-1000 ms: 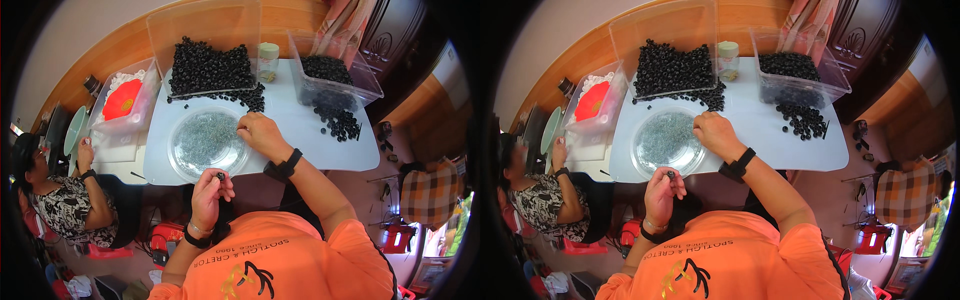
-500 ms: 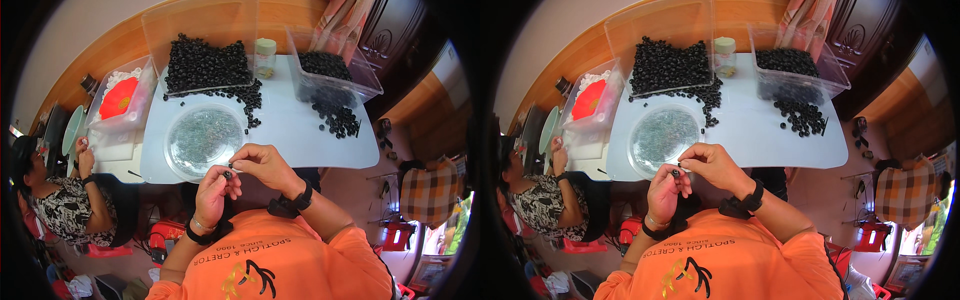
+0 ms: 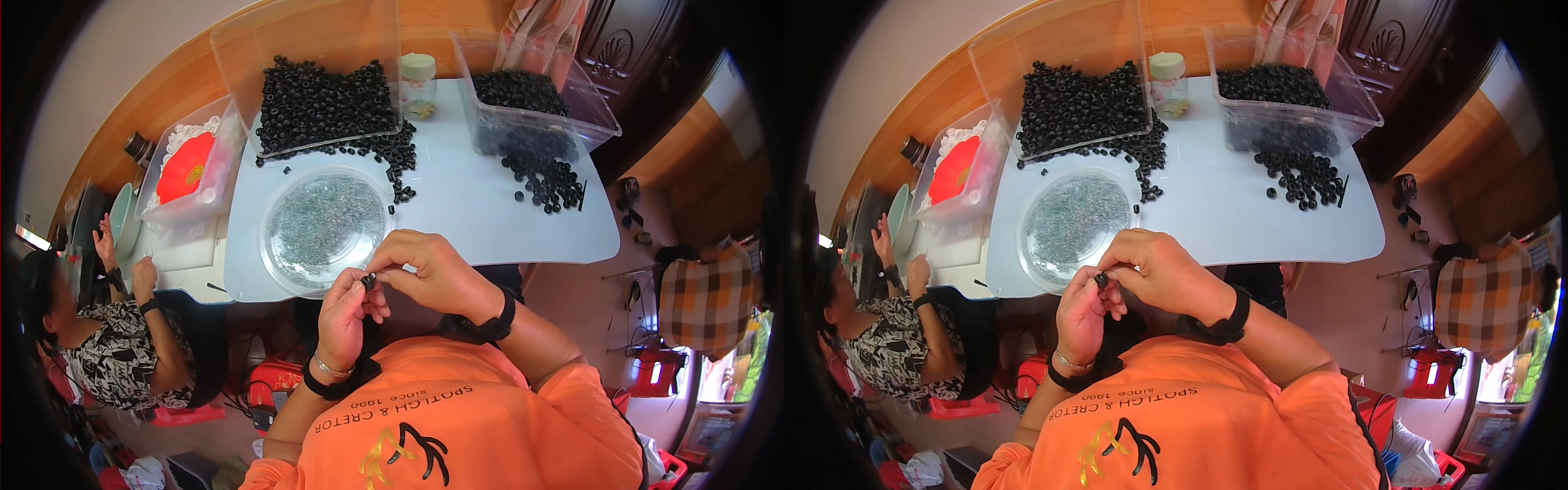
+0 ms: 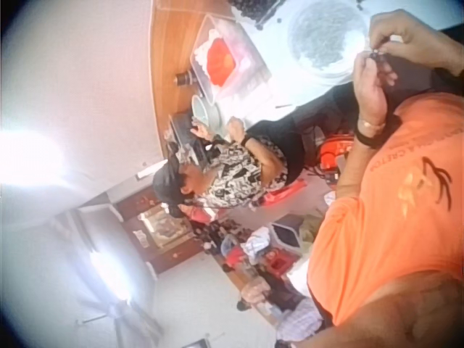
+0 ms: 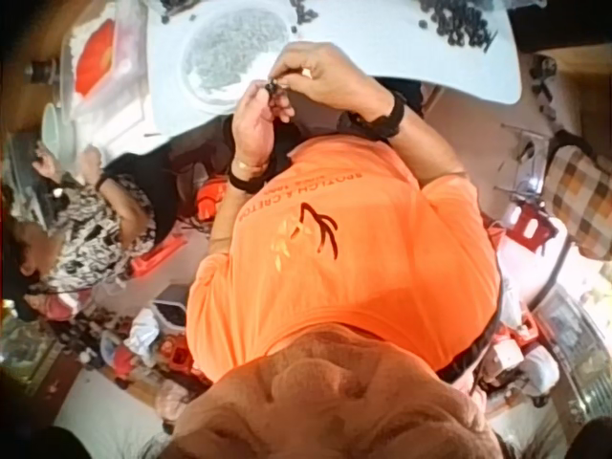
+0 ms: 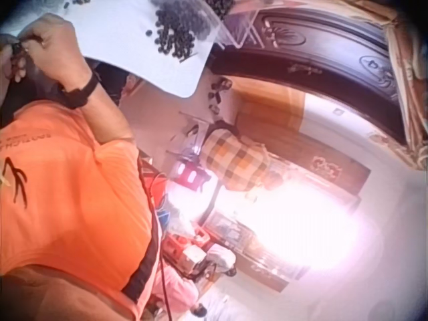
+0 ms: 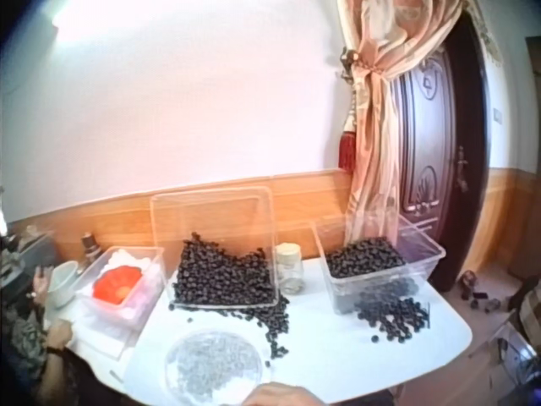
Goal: The person picks up a black plastic piece and inserts a small metal part into it before pressing the assembly into a white plastic cap.
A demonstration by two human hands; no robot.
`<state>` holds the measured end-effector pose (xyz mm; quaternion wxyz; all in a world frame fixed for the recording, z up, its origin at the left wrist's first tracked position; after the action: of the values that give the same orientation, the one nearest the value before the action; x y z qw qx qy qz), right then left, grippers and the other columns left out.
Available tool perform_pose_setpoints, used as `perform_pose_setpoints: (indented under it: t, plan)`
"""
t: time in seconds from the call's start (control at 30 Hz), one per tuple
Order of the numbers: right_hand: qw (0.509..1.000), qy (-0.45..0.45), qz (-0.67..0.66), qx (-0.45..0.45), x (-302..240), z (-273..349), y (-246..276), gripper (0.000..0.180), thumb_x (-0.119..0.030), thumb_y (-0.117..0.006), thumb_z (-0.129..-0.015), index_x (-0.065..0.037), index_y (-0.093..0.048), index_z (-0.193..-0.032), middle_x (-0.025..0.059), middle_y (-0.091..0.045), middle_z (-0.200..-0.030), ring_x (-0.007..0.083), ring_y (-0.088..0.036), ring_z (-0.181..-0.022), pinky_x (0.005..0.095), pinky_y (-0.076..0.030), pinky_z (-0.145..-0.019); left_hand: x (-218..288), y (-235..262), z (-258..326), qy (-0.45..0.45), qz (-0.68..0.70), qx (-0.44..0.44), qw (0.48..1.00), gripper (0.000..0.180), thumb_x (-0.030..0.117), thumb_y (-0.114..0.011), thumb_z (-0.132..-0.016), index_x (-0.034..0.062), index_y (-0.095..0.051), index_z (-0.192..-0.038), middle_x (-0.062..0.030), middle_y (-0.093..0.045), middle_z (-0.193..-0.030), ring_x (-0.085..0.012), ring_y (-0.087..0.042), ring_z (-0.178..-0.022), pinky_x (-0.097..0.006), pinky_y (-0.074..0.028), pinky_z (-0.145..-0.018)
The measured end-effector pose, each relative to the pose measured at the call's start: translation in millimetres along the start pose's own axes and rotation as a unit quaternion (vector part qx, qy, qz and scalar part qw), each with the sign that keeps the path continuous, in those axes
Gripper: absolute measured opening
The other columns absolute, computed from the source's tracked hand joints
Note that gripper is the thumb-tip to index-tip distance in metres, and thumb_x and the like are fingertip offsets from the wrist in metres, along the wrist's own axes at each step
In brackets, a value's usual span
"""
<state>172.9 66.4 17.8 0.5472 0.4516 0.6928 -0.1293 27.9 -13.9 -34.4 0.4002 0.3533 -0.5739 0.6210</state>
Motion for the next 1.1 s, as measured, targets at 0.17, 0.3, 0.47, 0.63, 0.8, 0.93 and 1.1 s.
perform_pose_setpoints:
  t: [0.17, 0.3, 0.47, 0.63, 0.8, 0.93, 1.1]
  plan:
    - [1.000, 0.010, 0.028, -0.005, 0, 1, -2, 0.014, 0.000, -0.064, -0.078, -0.003, -0.069, -0.092, 0.0101, -0.064, -0.083, 0.0272, -0.062, -0.082, 0.0348, -0.050, -0.071, 1, -3, 1, 0.012, -0.053, 0.025, 0.998, 0.028, 0.027, -0.041, -0.099, 0.0017, -0.054, -0.100, -0.0068, -0.057, -0.080, -0.0151, -0.057, -0.068, -0.024, -0.044, -0.061]
    - [1.000, -0.003, 0.030, -0.006, 3, 4, -5, 0.015, -0.001, -0.065, -0.078, -0.003, -0.069, -0.093, 0.0102, -0.065, -0.085, 0.0272, -0.062, -0.081, 0.0352, -0.051, -0.072, 1, -4, 1, 0.016, -0.063, 0.021, 0.998, 0.026, 0.025, -0.040, -0.100, 0.0024, -0.053, -0.099, -0.0048, -0.057, -0.081, -0.0120, -0.057, -0.069, -0.023, -0.045, -0.063]
    - [0.988, 0.057, 0.127, 0.070, 5, 15, -13, 0.020, -0.001, -0.066, -0.080, -0.007, -0.069, -0.098, 0.0060, -0.069, -0.090, 0.0246, -0.065, -0.080, 0.0338, -0.052, -0.074, -3, -8, 0, 0.016, -0.028, 0.040, 0.999, 0.026, 0.022, -0.037, -0.102, 0.0024, -0.053, -0.100, -0.0051, -0.058, -0.082, -0.0118, -0.057, -0.069, -0.023, -0.045, -0.062]
    - [0.972, 0.121, 0.183, 0.087, -4, 18, -19, 0.031, -0.004, -0.067, -0.077, -0.005, -0.064, -0.107, 0.0087, -0.066, -0.095, 0.0275, -0.062, -0.085, 0.0351, -0.051, -0.075, 0, -15, -2, 0.010, -0.006, 0.046, 0.999, 0.025, 0.019, -0.035, -0.102, 0.0023, -0.053, -0.102, -0.0057, -0.058, -0.083, -0.0119, -0.056, -0.070, -0.024, -0.045, -0.065]
    - [0.960, 0.145, 0.212, 0.112, -4, 20, -21, 0.034, -0.004, -0.068, -0.075, -0.003, -0.062, -0.108, 0.0090, -0.065, -0.096, 0.0282, -0.061, -0.084, 0.0351, -0.051, -0.077, -7, -13, -5, 0.034, 0.054, 0.021, 0.998, 0.040, 0.020, -0.031, -0.102, -0.0027, -0.047, -0.131, -0.0051, -0.059, -0.110, -0.0111, -0.058, -0.092, -0.025, -0.045, -0.074]
    - [0.960, 0.150, 0.212, 0.102, -1, 21, -18, 0.034, -0.003, -0.069, -0.073, -0.005, -0.063, -0.106, 0.0064, -0.065, -0.093, 0.0267, -0.061, -0.083, 0.0349, -0.052, -0.074, -7, -17, -7, 0.029, 0.046, 0.032, 0.998, 0.037, 0.022, -0.031, -0.103, -0.0020, -0.052, -0.122, -0.0055, -0.061, -0.100, -0.0120, -0.058, -0.083, -0.025, -0.045, -0.071]
    - [0.958, 0.166, 0.224, 0.073, 2, 23, -18, 0.031, -0.004, -0.068, -0.072, -0.004, -0.062, -0.102, 0.0054, -0.064, -0.088, 0.0259, -0.060, -0.081, 0.0340, -0.051, -0.072, -13, -14, -7, -0.010, -0.011, 0.015, 1.000, 0.037, 0.028, -0.032, -0.104, 0.0000, -0.057, -0.105, -0.0054, -0.060, -0.081, -0.0112, -0.054, -0.065, -0.023, -0.045, -0.062]
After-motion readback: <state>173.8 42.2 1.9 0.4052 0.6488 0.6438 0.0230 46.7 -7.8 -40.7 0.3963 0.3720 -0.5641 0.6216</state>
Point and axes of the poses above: each hand's wrist, its own z-axis away from the middle knuckle, its own y-axis out of the back of the hand, x = y × z, the point moved 3 cm from there along -z, towards the middle knuckle
